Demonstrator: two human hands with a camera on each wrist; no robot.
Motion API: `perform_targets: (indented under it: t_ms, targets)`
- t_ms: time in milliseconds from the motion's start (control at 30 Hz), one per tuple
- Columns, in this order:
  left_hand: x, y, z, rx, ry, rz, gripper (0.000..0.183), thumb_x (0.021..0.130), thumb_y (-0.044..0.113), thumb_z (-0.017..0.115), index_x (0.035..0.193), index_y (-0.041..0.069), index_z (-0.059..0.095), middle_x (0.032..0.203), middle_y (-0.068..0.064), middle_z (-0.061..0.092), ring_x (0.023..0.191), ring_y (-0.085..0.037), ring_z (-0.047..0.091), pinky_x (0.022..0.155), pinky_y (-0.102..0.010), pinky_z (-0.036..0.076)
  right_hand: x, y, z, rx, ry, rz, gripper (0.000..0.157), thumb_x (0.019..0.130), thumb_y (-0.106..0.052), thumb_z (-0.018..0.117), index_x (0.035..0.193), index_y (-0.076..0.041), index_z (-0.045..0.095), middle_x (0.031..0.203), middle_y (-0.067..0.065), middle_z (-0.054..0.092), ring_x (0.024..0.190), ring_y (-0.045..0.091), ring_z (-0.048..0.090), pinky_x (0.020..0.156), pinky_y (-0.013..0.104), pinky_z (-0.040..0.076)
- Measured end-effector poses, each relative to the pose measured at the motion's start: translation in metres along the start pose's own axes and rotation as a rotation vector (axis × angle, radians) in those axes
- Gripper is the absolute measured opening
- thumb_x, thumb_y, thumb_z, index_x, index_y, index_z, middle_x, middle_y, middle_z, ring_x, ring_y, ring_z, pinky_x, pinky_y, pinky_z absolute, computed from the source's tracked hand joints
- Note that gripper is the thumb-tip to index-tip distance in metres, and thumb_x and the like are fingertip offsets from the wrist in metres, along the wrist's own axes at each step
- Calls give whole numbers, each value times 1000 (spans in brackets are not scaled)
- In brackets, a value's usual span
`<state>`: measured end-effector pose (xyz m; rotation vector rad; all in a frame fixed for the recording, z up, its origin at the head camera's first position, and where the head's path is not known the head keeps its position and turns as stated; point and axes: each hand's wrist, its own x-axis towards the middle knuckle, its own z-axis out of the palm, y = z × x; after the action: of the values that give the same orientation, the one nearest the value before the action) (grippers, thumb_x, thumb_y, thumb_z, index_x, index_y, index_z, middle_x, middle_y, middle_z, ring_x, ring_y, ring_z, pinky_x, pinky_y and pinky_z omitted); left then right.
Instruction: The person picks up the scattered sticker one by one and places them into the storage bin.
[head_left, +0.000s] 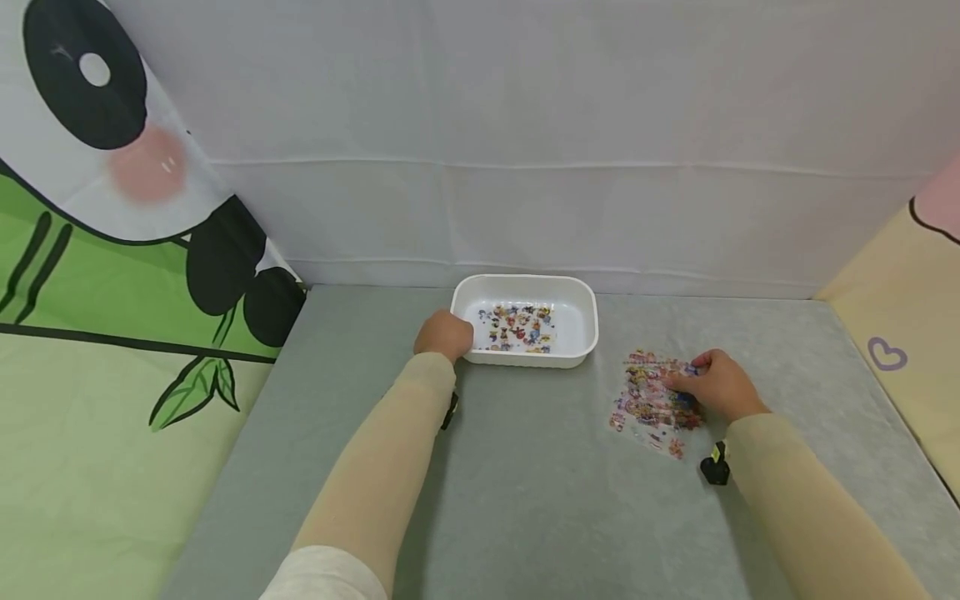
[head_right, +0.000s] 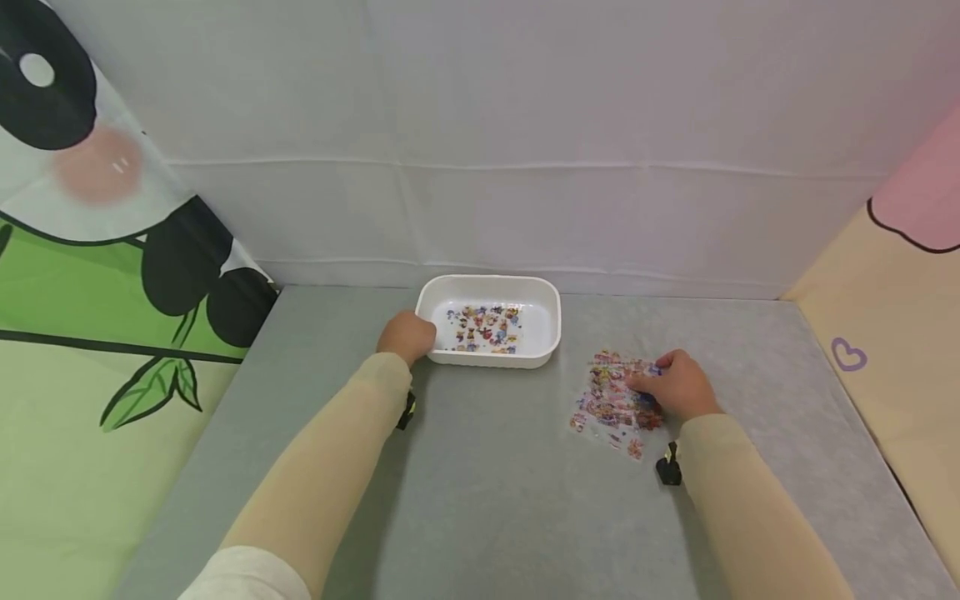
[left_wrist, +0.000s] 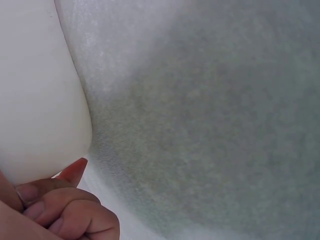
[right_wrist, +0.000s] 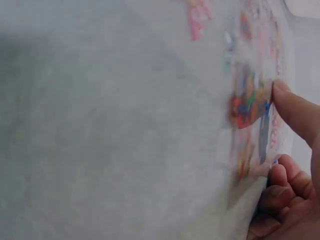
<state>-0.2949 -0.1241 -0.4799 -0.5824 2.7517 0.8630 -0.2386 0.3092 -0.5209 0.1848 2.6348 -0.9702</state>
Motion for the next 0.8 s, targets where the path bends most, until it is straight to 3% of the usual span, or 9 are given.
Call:
perform_targets:
  t_ms: [267,467,667,800]
  targets:
    - [1,0,0,-3,-3,2,33,98,18,49,116,-3,68,105,-15,68,87,-29,61,74,-41,50,2,0,-2,38,-19,-16,86,91,-54,75,137,9,37,115,22,46,93,34,47,75,44,43]
    - [4,-1,1,-17,2,0,34,98,19,50,121,-2,65,107,-14,67,89,-29,61,74,-41,50,2,0,-2,44,12,-26,70,93,-45,75,124,7,40,105,19,47,86,31,47,71,43,42]
    - [3,0,1,-13,1,-2,32,98,18,50,116,-2,67,103,-14,68,86,-29,61,70,-40,50,-2,-1,-6,35,30,-36,37,105,-29,59,115,6,50,106,22,57,90,33,54,74,44,46]
    - [3,-1,1,-11,8,0,33,98,18,50,117,-2,67,105,-14,68,87,-29,60,72,-41,50,-3,-3,-10,25,24,-36,35,108,-29,52,113,6,53,107,22,58,92,33,54,75,44,45]
